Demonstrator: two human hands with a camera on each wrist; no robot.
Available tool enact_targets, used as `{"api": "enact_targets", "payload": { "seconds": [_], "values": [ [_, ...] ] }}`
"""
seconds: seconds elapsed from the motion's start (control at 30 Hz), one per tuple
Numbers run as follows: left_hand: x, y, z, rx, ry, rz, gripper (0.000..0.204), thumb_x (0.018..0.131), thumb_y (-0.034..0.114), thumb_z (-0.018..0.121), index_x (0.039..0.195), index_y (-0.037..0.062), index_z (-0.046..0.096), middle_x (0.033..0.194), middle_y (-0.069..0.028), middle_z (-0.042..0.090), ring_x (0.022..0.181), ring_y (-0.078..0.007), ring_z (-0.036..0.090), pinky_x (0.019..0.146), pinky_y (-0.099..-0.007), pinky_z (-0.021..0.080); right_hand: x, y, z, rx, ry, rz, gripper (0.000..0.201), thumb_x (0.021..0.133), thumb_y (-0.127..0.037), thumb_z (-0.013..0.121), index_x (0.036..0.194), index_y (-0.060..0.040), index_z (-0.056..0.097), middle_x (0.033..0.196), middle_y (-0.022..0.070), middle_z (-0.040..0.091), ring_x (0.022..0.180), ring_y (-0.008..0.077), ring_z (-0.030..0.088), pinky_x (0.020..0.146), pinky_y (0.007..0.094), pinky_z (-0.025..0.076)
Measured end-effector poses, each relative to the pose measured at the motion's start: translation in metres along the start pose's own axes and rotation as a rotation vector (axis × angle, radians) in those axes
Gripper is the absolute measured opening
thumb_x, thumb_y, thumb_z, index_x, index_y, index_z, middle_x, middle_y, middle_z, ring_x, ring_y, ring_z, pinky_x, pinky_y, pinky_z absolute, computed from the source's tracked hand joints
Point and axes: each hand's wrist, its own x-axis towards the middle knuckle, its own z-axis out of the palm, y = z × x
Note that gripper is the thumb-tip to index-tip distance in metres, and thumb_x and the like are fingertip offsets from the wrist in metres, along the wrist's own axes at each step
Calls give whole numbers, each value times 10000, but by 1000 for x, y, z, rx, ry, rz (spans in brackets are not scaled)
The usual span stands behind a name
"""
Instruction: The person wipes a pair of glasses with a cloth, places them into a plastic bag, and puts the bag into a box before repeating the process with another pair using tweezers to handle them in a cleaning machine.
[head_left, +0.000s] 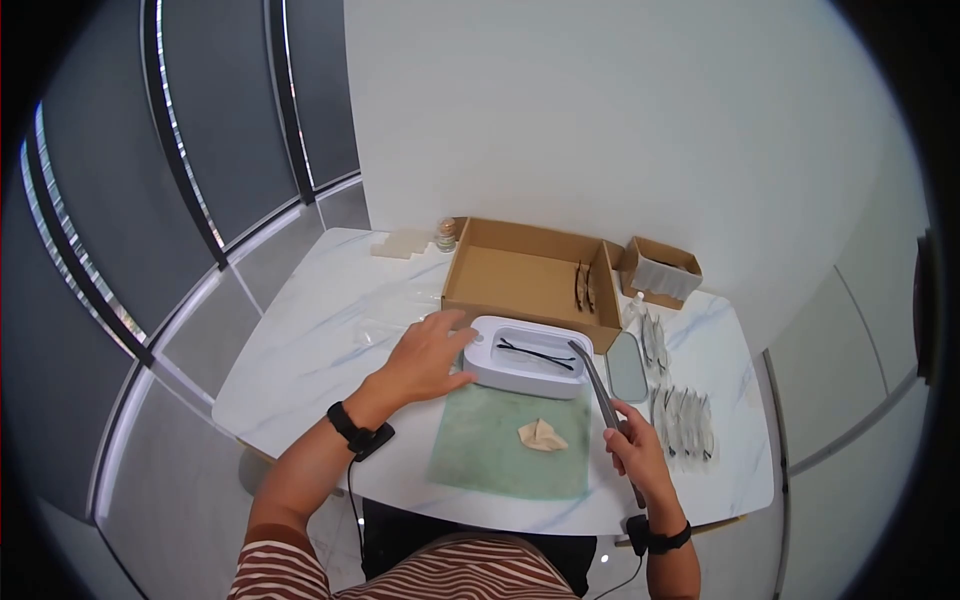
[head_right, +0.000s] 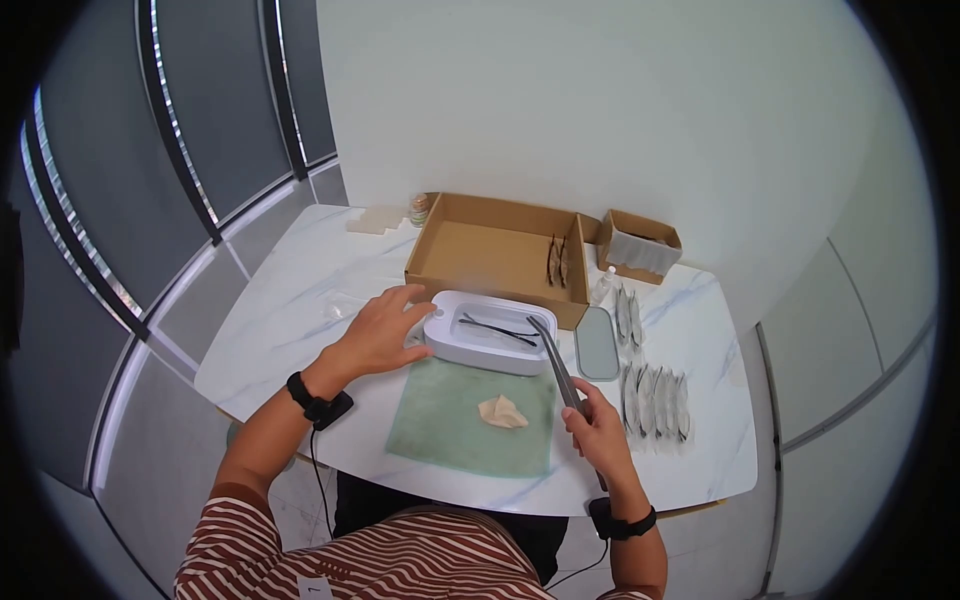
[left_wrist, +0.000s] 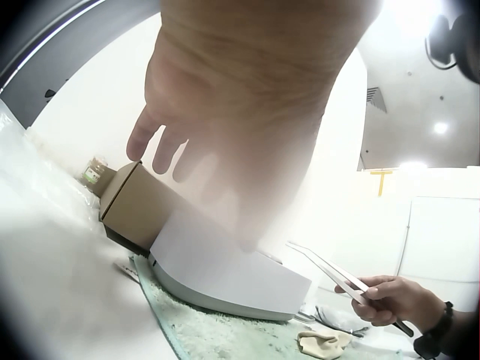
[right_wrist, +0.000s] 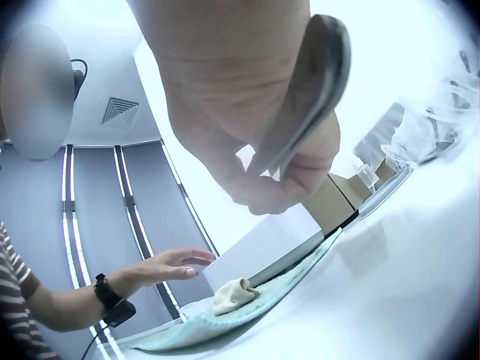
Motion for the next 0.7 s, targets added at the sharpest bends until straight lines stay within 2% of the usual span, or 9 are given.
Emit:
{"api": "enact_targets", "payload": {
  "seconds": [0.2,0.33,0.4,0.7],
  "values": [
    [6,11,-3,42,-19,18,607,793,329,821,1312,87,620,1448,-233,476,1354,-409,446,1081,-498,397,-5,0,-6,-37,-74,11,489,965,-125,640,1430,-46,509,772,21,593,532,74,507,447,234,402],
    [9,14,-3,95,-65,3,587,791,334,822,1289,82,639,1448,-235,476,1354,-404,449,1079,-506,393,-12,-4,-11,-62,-60,8,495,963,-125,641,1432,-39,508,768,21,592,537,75,512,453,235,411],
    [10,15,-1,124,-78,-6,568,787,340,823,1260,72,660,1429,-232,487,1349,-396,451,1075,-505,391,-16,-11,-14,-79,-45,39,489,956,-123,656,1420,-33,531,764,3,576,592,77,522,523,247,430],
    [19,23,-3,158,-161,-64,547,773,329,820,1229,60,683,1340,-189,545,1323,-357,465,1027,-482,413,-20,-26,-22,-113,-13,14,492,950,-111,672,1414,-21,538,737,-14,525,602,76,493,546,254,419]
  ]
}}
